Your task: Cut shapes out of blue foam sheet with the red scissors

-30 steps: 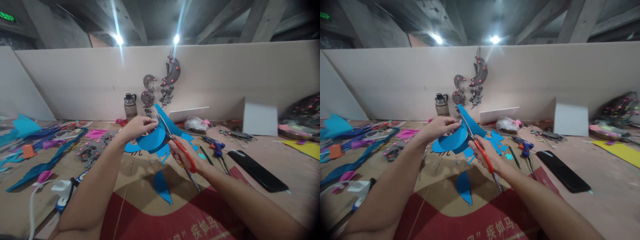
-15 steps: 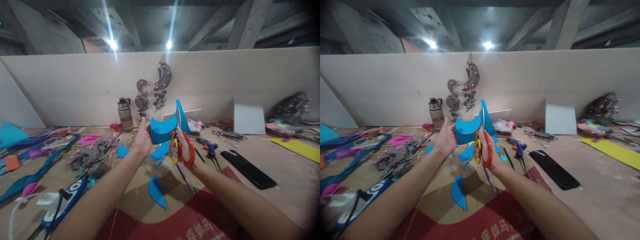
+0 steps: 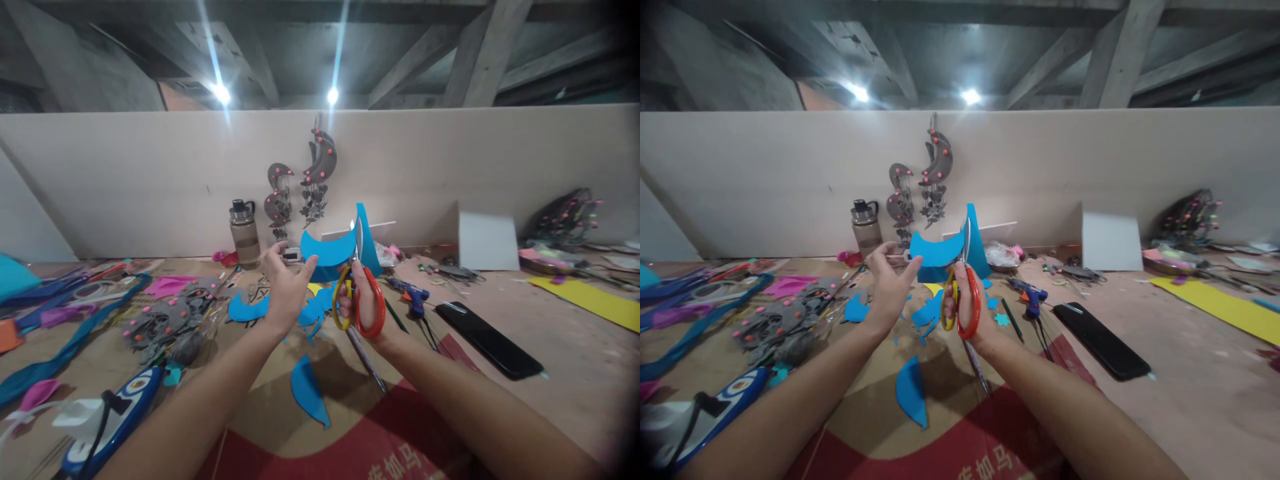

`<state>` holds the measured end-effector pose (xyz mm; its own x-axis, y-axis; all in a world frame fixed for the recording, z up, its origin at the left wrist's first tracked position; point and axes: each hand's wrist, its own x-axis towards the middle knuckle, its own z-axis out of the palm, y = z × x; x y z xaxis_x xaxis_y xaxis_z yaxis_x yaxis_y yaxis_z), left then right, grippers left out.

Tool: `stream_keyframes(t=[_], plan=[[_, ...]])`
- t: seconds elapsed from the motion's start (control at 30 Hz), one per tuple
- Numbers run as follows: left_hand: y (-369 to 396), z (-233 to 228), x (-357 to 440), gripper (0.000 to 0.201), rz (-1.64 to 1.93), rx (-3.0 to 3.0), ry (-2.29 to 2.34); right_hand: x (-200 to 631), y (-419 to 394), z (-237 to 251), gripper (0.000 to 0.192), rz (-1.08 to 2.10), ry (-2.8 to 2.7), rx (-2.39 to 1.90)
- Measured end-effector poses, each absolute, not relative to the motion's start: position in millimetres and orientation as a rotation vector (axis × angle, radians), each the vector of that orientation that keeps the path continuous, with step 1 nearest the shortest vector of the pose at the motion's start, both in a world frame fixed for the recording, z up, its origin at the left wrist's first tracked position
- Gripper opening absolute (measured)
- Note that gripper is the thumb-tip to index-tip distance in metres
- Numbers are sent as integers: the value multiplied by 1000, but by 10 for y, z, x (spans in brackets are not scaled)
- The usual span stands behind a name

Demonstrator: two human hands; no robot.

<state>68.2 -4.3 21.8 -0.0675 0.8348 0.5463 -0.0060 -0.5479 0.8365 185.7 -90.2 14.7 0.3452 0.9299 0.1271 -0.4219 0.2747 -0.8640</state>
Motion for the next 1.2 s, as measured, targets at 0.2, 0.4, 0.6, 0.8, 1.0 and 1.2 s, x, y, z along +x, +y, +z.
stream_keyframes(t=[0.2, 0.4, 0.6, 0.8, 1.0, 1.2], plan=[[-231, 175, 779, 42, 1147, 1534, 634, 1832, -878, 117, 54, 941, -784, -918], [-252, 24, 915, 42, 1326, 1118, 526, 1783, -872, 39, 49, 985, -799, -835], [-296, -28, 978, 45, 1234, 782, 389, 1761, -887, 38, 50, 998, -781, -805], [-232, 141, 902, 41, 1287, 811, 306, 1708, -926, 27, 54, 994, -857, -881], [-277, 148, 910, 31, 1316, 783, 308, 1669, -984, 103, 60, 960, -948, -909], [-350, 198, 860, 28, 1222, 781, 443, 1671, -1007, 145, 61, 980, -977, -941]])
